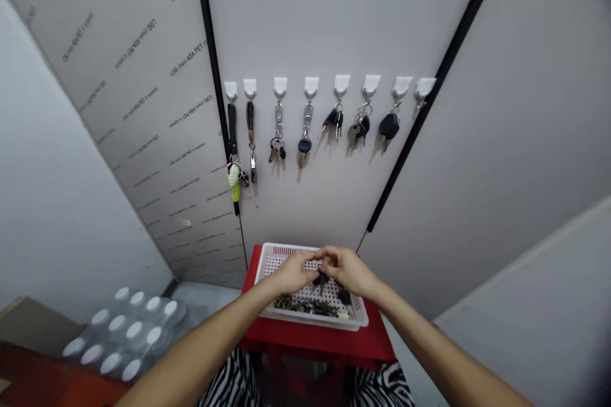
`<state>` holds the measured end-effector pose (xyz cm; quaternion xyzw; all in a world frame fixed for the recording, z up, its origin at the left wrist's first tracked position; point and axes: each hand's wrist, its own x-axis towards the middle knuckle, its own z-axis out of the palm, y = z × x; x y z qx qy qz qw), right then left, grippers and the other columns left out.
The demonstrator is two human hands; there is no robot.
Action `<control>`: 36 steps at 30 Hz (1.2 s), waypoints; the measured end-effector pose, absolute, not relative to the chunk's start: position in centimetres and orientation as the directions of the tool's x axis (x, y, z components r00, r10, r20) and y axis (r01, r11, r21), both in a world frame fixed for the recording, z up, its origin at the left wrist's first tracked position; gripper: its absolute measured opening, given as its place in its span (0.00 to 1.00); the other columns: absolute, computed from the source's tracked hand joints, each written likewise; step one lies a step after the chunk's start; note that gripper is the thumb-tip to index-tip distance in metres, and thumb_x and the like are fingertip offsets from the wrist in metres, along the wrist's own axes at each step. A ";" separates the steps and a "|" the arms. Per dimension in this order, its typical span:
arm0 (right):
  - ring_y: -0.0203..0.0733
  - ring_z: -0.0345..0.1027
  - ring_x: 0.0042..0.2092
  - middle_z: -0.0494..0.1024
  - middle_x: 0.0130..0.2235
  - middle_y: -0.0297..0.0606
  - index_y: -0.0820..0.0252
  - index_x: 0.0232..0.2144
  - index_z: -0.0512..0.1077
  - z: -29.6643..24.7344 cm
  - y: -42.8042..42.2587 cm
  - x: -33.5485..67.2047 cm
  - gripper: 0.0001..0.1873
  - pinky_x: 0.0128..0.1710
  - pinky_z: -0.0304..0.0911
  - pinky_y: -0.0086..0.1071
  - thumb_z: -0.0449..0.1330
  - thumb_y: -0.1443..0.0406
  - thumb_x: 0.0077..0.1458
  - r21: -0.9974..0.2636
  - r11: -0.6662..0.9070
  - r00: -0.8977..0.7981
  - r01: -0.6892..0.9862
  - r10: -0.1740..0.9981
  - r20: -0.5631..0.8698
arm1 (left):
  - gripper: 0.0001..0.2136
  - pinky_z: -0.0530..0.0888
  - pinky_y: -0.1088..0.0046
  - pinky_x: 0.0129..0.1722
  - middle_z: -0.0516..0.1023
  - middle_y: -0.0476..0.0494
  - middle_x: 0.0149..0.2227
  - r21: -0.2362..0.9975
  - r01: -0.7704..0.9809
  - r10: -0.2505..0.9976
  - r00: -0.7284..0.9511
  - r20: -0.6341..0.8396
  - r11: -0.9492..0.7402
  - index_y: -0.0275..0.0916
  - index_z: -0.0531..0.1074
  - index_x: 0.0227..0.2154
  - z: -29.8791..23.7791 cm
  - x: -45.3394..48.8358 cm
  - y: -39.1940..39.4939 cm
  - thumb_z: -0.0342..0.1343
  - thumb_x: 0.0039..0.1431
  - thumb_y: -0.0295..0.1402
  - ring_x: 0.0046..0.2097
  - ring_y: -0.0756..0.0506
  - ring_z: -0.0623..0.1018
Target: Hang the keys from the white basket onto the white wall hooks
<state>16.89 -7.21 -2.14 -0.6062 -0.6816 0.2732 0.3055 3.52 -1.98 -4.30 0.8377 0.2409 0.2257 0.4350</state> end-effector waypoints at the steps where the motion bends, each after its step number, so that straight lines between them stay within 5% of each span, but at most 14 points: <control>1: 0.27 0.52 0.20 0.61 0.18 0.28 0.63 0.28 0.64 -1.4 -7.1 17.3 0.11 0.21 0.50 0.22 0.48 0.70 0.38 -0.764 0.112 -0.079 0.635 0.994 0.080 | 0.17 0.59 0.73 0.42 0.68 0.44 0.39 0.881 0.165 0.593 0.791 0.150 -0.443 0.34 0.64 0.37 -3.9 4.0 -2.0 0.47 0.39 0.23 0.41 0.49 0.65; 6: 0.27 0.52 0.20 0.60 0.18 0.27 0.64 0.29 0.62 1.9 -7.2 19.6 0.11 0.21 0.50 0.22 0.49 0.69 0.37 -0.837 0.085 -0.035 0.541 0.996 0.079 | 0.13 0.62 0.73 0.37 0.70 0.44 0.33 0.982 0.047 0.589 0.805 0.070 -0.180 0.31 0.65 0.34 -2.6 6.2 -2.2 0.47 0.41 0.24 0.34 0.50 0.68; 16: 0.30 0.59 0.24 0.67 0.21 0.32 0.63 0.23 0.64 11.7 -7.3 25.4 0.07 0.26 0.55 0.26 0.50 0.67 0.37 -0.654 0.122 0.214 0.747 0.887 0.409 | 0.08 0.63 0.80 0.25 0.66 0.50 0.18 0.987 -0.048 0.763 0.629 0.148 -0.151 0.28 0.68 0.25 6.3 14.5 -1.3 0.43 0.43 0.21 0.20 0.57 0.63; 20: 0.31 0.60 0.24 0.69 0.22 0.34 0.63 0.22 0.65 17.0 -6.5 27.5 0.07 0.26 0.56 0.26 0.50 0.66 0.36 -0.560 0.107 0.314 0.821 0.734 0.602 | 0.11 0.63 0.82 0.24 0.69 0.46 0.23 0.982 -0.120 0.804 0.564 0.189 -0.146 0.29 0.67 0.31 12.1 18.1 -1.3 0.42 0.45 0.22 0.20 0.58 0.64; 27: 0.33 0.62 0.23 0.71 0.22 0.36 0.64 0.22 0.68 22.0 -3.9 29.9 0.09 0.24 0.56 0.26 0.50 0.69 0.36 -0.460 -0.080 0.424 0.884 0.551 0.719 | 0.15 0.65 0.78 0.31 0.71 0.40 0.33 0.946 0.003 0.845 0.450 0.290 -0.326 0.31 0.63 0.38 17.2 22.1 -0.2 0.46 0.43 0.25 0.32 0.51 0.69; 36: 0.36 0.64 0.26 0.72 0.24 0.39 0.62 0.23 0.70 21.6 -2.3 30.9 0.10 0.27 0.57 0.28 0.49 0.68 0.37 -0.318 -0.242 0.400 0.917 0.548 0.735 | 0.15 0.63 0.76 0.36 0.69 0.40 0.37 0.931 0.088 0.834 0.480 0.272 -0.354 0.32 0.64 0.37 15.6 21.6 0.3 0.46 0.43 0.24 0.38 0.48 0.67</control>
